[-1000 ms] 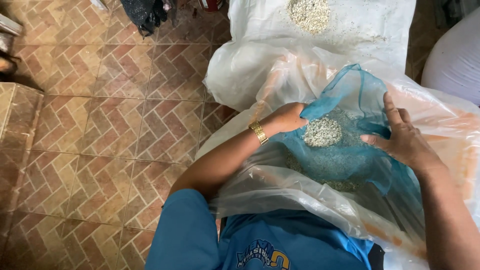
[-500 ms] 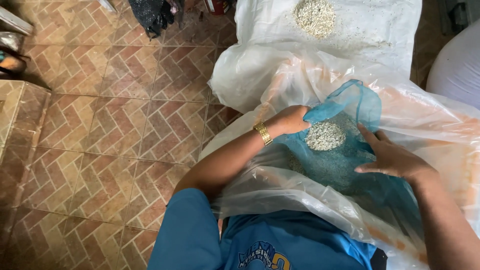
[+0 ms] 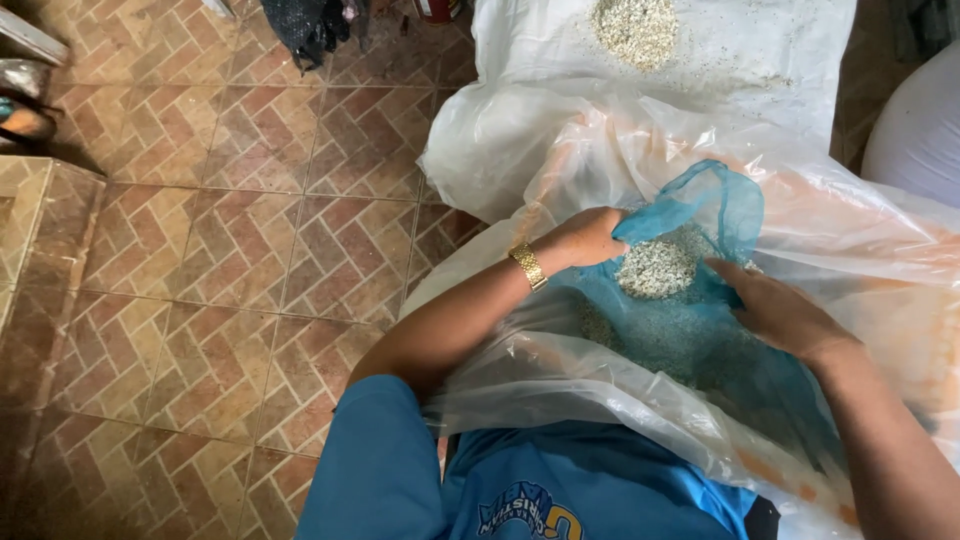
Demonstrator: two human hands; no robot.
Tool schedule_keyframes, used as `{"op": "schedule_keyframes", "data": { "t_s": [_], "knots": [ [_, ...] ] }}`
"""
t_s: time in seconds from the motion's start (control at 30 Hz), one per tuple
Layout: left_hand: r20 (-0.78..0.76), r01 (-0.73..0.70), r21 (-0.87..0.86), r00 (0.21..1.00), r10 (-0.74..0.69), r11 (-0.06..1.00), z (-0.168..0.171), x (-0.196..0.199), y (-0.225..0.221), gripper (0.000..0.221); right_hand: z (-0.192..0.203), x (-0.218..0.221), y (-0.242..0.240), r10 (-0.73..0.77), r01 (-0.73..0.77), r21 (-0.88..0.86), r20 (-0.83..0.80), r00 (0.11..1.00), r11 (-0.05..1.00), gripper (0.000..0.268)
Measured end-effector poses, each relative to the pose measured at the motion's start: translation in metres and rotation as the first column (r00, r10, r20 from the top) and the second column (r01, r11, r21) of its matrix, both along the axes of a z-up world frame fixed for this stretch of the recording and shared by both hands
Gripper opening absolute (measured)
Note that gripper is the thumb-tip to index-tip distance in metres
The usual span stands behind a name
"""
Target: Sifting grains using a blue mesh net over a plastic-lined container to separate or clean them.
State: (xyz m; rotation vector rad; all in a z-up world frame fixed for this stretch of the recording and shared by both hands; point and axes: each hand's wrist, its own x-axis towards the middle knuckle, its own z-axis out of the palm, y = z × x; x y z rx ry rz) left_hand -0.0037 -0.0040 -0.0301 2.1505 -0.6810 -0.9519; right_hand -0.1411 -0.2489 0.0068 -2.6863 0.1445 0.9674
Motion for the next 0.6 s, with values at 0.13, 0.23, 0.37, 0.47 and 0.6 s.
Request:
{"op": "schedule_keyframes", "data": {
  "t_s": [0.13,0.23,0.37,0.47,0.6],
  "knots": [
    [-0.053,-0.023,0.009,0.998,0.023,1.0,0.015,-0.003,0.001,0.032,0.003,0.003,-0.009,-0.095,0.093,0.033,0.045,0.994,0.995,0.064],
    [-0.031,-0.009,-0.018,0.999,0.008,1.0,0.013,0.0,0.0,0.025,0.009,0.004,-0.021,-0.138,0.128,0.086,0.119,0.983,0.988,0.066],
    [-0.088,0.012,-0.061,0.996,-0.017,0.998,0.026,-0.003,0.0,0.024,0.032,0.004,-0.026,-0.387,0.32,0.341,0.151,0.91,0.884,0.062],
    [-0.116,0.015,0.036,0.993,-0.011,0.999,0.028,-0.005,0.001,0.015,0.025,0.002,-0.038,-0.414,0.241,0.513,0.256,0.874,0.824,0.058],
    [0.047,0.044,0.153,0.998,-0.052,0.987,-0.021,0.005,-0.001,0.026,0.031,-0.003,-0.04,-0.424,0.09,0.663,0.362,0.83,0.743,0.06]
  ]
}}
